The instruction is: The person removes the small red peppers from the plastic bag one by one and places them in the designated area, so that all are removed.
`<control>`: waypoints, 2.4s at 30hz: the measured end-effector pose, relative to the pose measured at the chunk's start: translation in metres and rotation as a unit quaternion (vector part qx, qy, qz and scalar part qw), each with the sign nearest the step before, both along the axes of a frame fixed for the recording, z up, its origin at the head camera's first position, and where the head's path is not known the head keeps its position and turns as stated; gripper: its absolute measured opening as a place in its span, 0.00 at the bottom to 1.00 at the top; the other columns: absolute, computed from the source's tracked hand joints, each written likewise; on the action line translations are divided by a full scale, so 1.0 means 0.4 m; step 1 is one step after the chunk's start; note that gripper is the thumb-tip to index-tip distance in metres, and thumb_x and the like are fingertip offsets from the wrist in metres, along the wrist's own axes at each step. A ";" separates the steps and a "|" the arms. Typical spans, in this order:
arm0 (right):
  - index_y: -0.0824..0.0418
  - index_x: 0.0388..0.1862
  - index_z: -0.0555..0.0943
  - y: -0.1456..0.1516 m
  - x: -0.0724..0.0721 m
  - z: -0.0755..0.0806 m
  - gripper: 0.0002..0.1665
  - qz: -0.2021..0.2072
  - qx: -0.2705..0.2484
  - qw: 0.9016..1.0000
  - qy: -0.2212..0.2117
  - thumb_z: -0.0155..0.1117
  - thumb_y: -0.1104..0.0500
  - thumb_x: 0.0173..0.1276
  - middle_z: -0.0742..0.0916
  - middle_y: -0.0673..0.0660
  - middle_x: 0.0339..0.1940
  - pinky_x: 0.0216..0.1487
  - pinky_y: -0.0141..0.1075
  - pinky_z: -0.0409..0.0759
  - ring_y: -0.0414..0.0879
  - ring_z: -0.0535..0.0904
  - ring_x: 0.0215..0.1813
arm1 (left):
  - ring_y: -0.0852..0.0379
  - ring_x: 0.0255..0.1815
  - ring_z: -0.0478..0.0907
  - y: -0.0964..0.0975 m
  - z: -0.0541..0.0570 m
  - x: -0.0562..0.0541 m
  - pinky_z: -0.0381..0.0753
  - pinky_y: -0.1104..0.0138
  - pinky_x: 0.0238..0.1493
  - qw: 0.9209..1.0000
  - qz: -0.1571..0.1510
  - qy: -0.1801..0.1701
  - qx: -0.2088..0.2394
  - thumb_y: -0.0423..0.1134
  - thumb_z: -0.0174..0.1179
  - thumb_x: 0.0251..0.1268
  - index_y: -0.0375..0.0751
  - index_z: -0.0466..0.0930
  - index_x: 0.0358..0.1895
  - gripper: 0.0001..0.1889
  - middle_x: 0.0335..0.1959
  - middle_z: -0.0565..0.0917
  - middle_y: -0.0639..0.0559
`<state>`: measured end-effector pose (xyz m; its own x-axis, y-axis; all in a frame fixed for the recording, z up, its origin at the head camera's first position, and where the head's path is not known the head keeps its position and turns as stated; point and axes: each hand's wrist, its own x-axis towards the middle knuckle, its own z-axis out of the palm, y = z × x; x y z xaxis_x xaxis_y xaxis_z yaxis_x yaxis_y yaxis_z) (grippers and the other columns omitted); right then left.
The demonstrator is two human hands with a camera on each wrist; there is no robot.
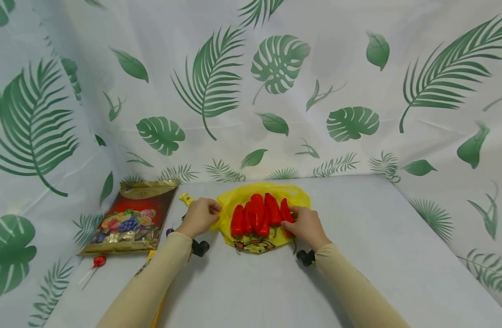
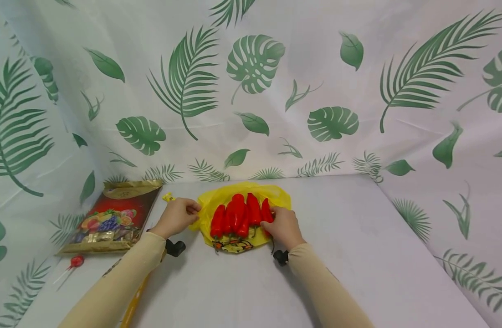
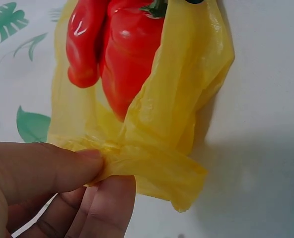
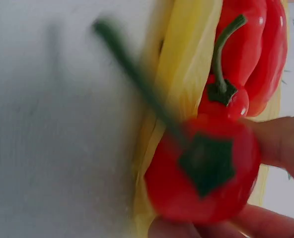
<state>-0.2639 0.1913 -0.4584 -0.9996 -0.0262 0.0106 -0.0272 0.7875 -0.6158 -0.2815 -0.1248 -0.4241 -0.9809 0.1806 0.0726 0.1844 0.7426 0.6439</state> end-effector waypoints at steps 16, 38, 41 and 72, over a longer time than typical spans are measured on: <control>0.64 0.61 0.85 0.058 0.076 0.021 0.25 0.026 -0.027 0.999 0.026 0.71 0.60 0.65 0.91 0.62 0.51 0.37 0.33 0.82 0.48 0.82 0.38 | 0.51 0.39 0.86 -0.023 0.009 0.008 0.89 0.58 0.46 1.000 -0.001 0.012 -0.009 0.28 0.66 0.63 0.33 0.89 0.43 0.08 0.39 0.91 0.42; 0.69 0.66 0.80 0.432 0.174 0.019 0.30 -0.043 0.080 0.996 0.005 0.69 0.58 0.68 0.86 0.75 0.57 0.41 0.43 0.86 0.63 0.81 0.51 | 0.50 0.40 0.85 -0.031 0.015 0.008 0.88 0.59 0.44 1.000 -0.011 0.017 -0.020 0.28 0.64 0.65 0.33 0.89 0.45 0.08 0.40 0.90 0.42; 0.70 0.66 0.79 0.476 0.182 0.022 0.31 -0.056 0.079 0.995 -0.002 0.70 0.58 0.68 0.85 0.76 0.56 0.40 0.44 0.86 0.65 0.80 0.51 | 0.49 0.40 0.85 -0.033 0.018 0.009 0.88 0.59 0.43 1.000 -0.008 0.015 -0.019 0.29 0.64 0.65 0.34 0.89 0.45 0.09 0.41 0.91 0.42; 0.67 0.71 0.76 0.371 0.133 0.061 0.35 -0.080 0.049 0.988 0.127 0.73 0.55 0.68 0.84 0.75 0.62 0.56 0.63 0.83 0.70 0.82 0.58 | 0.49 0.40 0.86 -0.019 0.019 0.004 0.88 0.60 0.42 1.000 -0.011 0.012 -0.007 0.28 0.66 0.64 0.33 0.89 0.43 0.07 0.39 0.91 0.40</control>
<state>-0.2109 0.3398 -0.4341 -0.9567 0.1179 0.2660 -0.0413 0.8500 -0.5252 -0.2801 -0.1322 -0.4167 -0.9748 0.2024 0.0940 0.2158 0.7476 0.6281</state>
